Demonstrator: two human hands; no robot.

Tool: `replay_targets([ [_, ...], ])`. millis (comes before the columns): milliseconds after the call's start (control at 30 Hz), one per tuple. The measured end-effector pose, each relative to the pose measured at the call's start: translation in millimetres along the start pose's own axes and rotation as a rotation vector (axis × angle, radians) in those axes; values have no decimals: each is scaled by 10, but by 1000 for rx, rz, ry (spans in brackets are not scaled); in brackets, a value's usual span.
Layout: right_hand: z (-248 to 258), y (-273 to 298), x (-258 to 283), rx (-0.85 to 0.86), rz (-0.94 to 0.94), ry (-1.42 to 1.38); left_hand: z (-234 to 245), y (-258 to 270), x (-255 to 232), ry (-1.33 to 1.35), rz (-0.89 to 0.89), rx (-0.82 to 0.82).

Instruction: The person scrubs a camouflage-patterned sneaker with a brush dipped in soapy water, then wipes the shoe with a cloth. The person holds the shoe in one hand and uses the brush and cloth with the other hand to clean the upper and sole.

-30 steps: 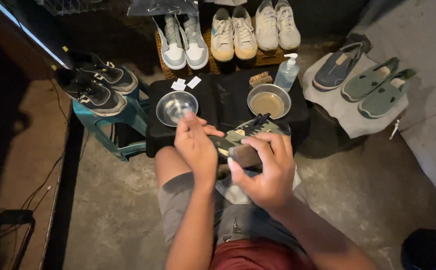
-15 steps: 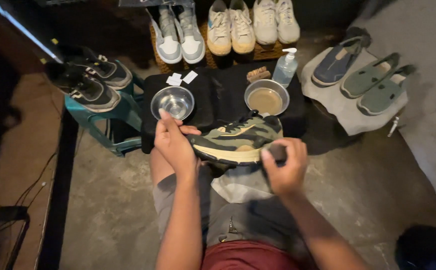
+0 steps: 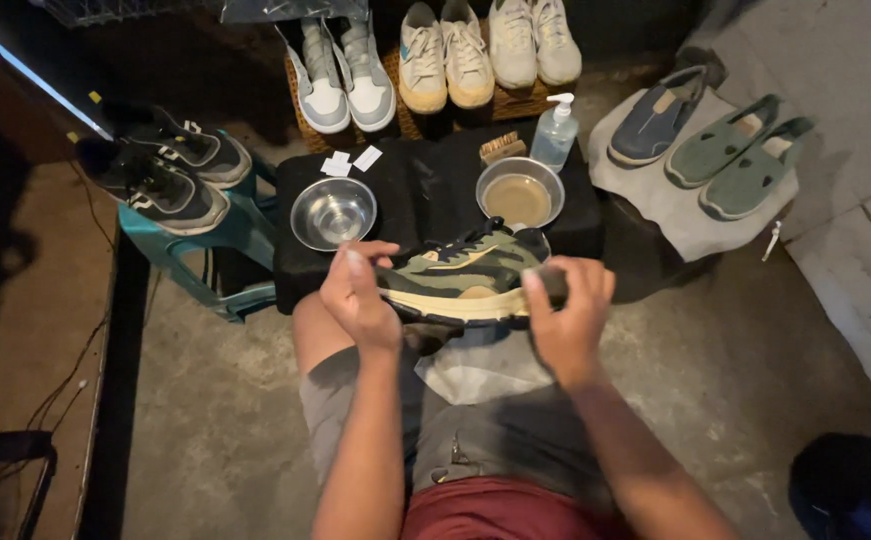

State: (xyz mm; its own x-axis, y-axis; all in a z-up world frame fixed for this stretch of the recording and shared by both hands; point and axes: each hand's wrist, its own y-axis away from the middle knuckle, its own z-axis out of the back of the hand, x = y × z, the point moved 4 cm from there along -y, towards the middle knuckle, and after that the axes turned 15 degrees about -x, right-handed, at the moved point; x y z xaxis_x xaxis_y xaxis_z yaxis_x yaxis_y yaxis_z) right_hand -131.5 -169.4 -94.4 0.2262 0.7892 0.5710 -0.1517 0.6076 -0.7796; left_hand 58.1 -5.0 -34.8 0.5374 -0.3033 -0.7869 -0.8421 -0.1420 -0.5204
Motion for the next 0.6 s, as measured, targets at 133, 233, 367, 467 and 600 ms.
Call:
replay_targets([
  [133, -21, 19, 530, 13, -65, -96, 28, -56, -20, -28, -98, 129],
  [233, -31, 112, 304, 9, -35, -120, 67, -77, 2, -36, -149, 223],
  [367, 15, 159, -147, -57, 54, 37, 65, -71, 21, 0, -77, 245],
  [467, 6, 91, -29, -69, -13, 64, 58, -54, 9, -20, -41, 182],
  [600, -105, 176, 462, -22, -105, -127, 25, -74, -75, -80, 8, 124],
])
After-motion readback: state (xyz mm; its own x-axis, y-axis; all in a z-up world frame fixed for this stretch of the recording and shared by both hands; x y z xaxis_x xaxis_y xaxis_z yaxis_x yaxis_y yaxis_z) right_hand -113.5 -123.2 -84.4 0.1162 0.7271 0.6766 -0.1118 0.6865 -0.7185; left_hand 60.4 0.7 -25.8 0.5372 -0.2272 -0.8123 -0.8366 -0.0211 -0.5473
